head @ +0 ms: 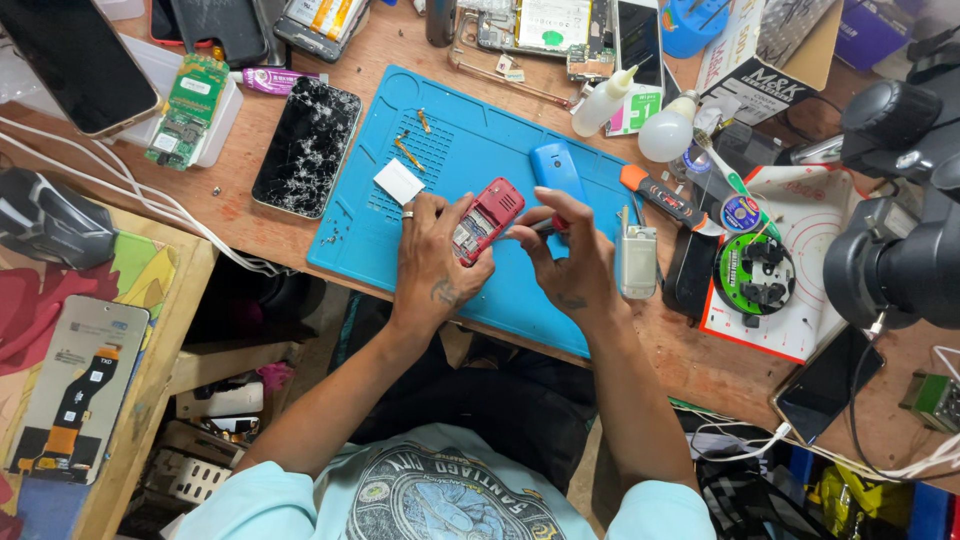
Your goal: The person disassembles a red feature phone on a blue mat, using a screwdriver and a plastic pry tool to remove the back cover and separate the front panel. They manipulate internal components and cables while working at a cluttered electronics repair bench.
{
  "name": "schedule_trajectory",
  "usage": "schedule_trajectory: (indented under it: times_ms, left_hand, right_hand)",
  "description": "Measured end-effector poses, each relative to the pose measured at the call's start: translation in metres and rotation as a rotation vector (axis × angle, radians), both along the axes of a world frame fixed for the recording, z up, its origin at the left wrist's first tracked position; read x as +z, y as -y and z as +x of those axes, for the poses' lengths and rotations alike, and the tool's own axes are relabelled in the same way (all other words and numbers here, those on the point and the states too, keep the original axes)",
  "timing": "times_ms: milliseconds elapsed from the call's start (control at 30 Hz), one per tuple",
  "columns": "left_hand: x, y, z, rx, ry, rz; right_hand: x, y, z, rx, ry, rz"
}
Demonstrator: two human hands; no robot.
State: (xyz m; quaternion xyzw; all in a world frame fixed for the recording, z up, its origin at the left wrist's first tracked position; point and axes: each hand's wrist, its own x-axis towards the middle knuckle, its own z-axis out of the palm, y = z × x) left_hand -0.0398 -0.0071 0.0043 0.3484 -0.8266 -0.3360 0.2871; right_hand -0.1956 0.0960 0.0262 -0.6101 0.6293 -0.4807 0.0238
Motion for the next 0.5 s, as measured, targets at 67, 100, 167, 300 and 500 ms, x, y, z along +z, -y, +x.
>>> schedule_trajectory:
  times_ms: [67, 100, 167, 300, 500]
  left_hand:
    - [0.0005, -0.0004, -0.0009, -0.004, 0.003, -0.001]
    - [0.0008, -0.0007, -0.0003, -0.006, 0.007, 0.009]
    - [0.001, -0.0009, -0.0005, -0.01, 0.007, 0.018]
    - [0.0006, 0.0001, -0.0007, -0.013, 0.018, 0.023]
    - [-0.001, -0.0003, -0.0012, -0.016, 0.014, -0.003]
  right_hand:
    - [-0.0009, 0.0022, 0.002, 0.006, -0.01, -0.02]
    - [-0.0011, 0.0024, 0.0025, 0.012, -0.015, -0.03]
    - [-0.0012, 0.0023, 0.002, -0.012, -0.015, -0.046]
    - [-0.0011, 0.0024, -0.0004, 0.012, 0.005, -0.048]
    - [-0.0014, 0.0069, 0.0059, -0.042, -0.058, -0.047]
